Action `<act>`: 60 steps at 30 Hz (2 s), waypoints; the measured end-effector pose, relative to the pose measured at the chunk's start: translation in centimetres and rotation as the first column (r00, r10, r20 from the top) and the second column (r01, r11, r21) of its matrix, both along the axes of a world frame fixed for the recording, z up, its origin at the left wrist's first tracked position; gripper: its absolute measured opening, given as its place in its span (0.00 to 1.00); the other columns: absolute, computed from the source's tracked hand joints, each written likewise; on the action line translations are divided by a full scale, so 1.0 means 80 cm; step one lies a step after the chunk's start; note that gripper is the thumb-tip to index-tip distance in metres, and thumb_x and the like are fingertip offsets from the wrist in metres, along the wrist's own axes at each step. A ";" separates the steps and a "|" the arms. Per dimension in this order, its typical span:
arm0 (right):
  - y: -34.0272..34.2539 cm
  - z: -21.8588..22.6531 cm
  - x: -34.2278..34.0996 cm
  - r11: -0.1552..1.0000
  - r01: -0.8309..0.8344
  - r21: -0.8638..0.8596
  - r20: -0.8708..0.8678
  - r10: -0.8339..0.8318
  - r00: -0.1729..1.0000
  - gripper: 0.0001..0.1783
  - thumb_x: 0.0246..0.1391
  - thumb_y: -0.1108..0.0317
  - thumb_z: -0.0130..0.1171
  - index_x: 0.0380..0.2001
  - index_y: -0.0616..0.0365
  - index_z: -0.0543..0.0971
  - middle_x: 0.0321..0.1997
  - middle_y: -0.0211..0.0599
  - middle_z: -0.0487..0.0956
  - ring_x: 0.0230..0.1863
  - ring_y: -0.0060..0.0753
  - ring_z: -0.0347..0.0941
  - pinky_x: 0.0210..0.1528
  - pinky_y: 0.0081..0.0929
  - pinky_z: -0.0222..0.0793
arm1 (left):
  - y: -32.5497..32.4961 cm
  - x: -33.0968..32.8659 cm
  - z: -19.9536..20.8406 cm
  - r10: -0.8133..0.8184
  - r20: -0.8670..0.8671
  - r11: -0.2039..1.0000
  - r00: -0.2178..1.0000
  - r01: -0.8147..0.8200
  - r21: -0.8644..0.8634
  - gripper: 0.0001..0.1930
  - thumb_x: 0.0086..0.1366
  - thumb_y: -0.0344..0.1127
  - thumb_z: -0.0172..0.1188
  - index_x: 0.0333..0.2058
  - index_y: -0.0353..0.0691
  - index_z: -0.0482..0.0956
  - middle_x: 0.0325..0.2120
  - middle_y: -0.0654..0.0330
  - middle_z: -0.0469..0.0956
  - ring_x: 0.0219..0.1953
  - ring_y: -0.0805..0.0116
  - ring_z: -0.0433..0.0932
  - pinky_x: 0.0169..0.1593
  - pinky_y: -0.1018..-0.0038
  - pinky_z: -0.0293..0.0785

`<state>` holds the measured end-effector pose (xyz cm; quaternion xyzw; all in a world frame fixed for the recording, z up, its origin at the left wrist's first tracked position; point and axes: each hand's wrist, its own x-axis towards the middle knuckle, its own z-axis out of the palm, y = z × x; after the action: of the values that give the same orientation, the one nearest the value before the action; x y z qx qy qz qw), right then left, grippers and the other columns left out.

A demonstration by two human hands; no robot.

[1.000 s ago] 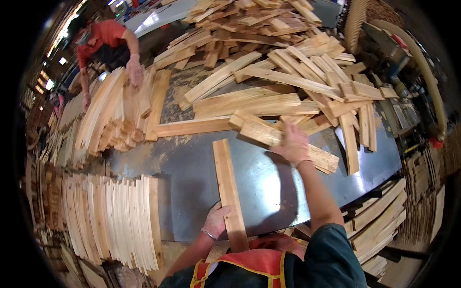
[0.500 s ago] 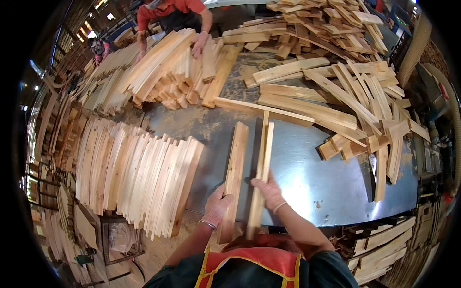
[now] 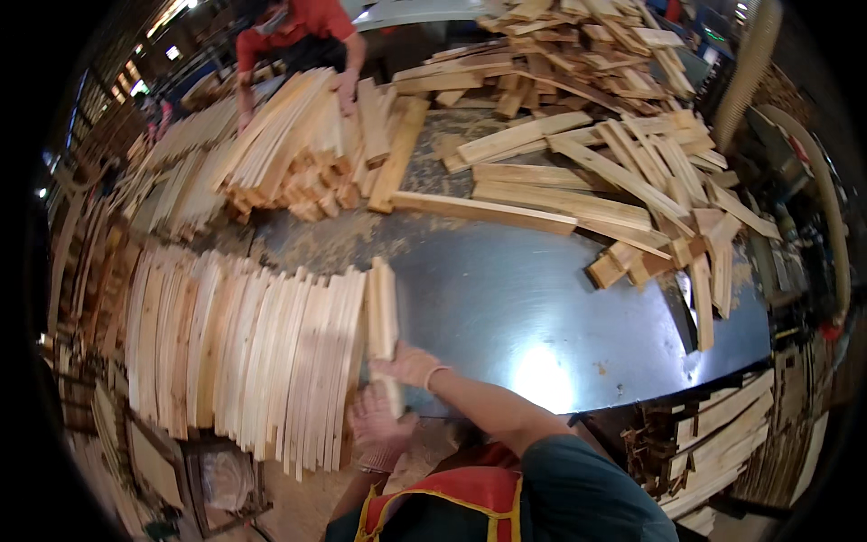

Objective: The person rapidly picks up wooden planks from a large pile on a metal table and stacks them into a neat pile. The person uses both hands to quickly sort and arrange the wood pieces.

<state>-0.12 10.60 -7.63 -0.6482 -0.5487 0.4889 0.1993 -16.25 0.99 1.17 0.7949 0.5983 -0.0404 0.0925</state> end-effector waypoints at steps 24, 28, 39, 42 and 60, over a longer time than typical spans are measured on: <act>0.021 0.145 0.617 0.951 -0.046 -0.307 0.798 0.284 0.531 0.70 0.37 0.38 0.74 0.80 0.53 0.52 0.66 0.64 0.73 0.66 0.62 0.74 0.66 0.42 0.74 | 0.061 -0.056 -0.064 -0.035 -0.036 0.943 0.999 0.045 0.330 0.39 0.55 0.39 0.69 0.66 0.44 0.68 0.66 0.48 0.65 0.69 0.40 0.63 0.72 0.41 0.59; -0.030 0.136 0.546 0.966 0.000 -0.260 0.756 0.203 0.623 0.71 0.39 0.43 0.77 0.81 0.54 0.50 0.63 0.63 0.75 0.62 0.58 0.77 0.65 0.44 0.75 | 0.065 -0.045 -0.063 -0.032 0.003 0.939 0.999 0.029 0.342 0.39 0.51 0.37 0.68 0.65 0.46 0.69 0.65 0.49 0.66 0.68 0.40 0.64 0.72 0.42 0.60; -0.118 0.099 0.307 0.916 0.388 -0.101 -0.570 -0.373 0.732 0.57 0.54 0.70 0.70 0.81 0.62 0.50 0.62 0.43 0.76 0.59 0.36 0.74 0.59 0.33 0.75 | 0.062 -0.042 -0.027 -0.063 0.016 0.932 0.998 0.053 0.358 0.33 0.56 0.41 0.66 0.61 0.40 0.73 0.59 0.48 0.71 0.65 0.43 0.67 0.70 0.46 0.62; -0.126 0.039 0.164 0.868 0.449 -0.213 -0.707 -0.454 0.542 0.55 0.56 0.66 0.71 0.80 0.62 0.52 0.59 0.43 0.76 0.54 0.36 0.75 0.57 0.33 0.76 | 0.061 -0.052 -0.036 -0.052 0.086 0.958 0.995 0.025 0.284 0.36 0.58 0.49 0.67 0.64 0.41 0.72 0.64 0.47 0.69 0.69 0.42 0.62 0.74 0.45 0.55; -0.274 0.107 0.436 0.556 0.434 0.709 0.571 -0.813 0.110 0.49 0.47 0.55 0.76 0.69 0.63 0.67 0.65 0.56 0.75 0.68 0.63 0.68 0.70 0.51 0.65 | 0.003 -0.036 -0.030 -0.057 -0.249 0.997 0.967 0.068 0.035 0.39 0.71 0.50 0.55 0.76 0.42 0.60 0.77 0.51 0.59 0.79 0.44 0.53 0.80 0.46 0.45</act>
<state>34.78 -11.33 0.96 -0.9159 -0.3078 -0.1653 0.1975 -19.14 1.23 -1.20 0.8038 0.5807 -0.1295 -0.0013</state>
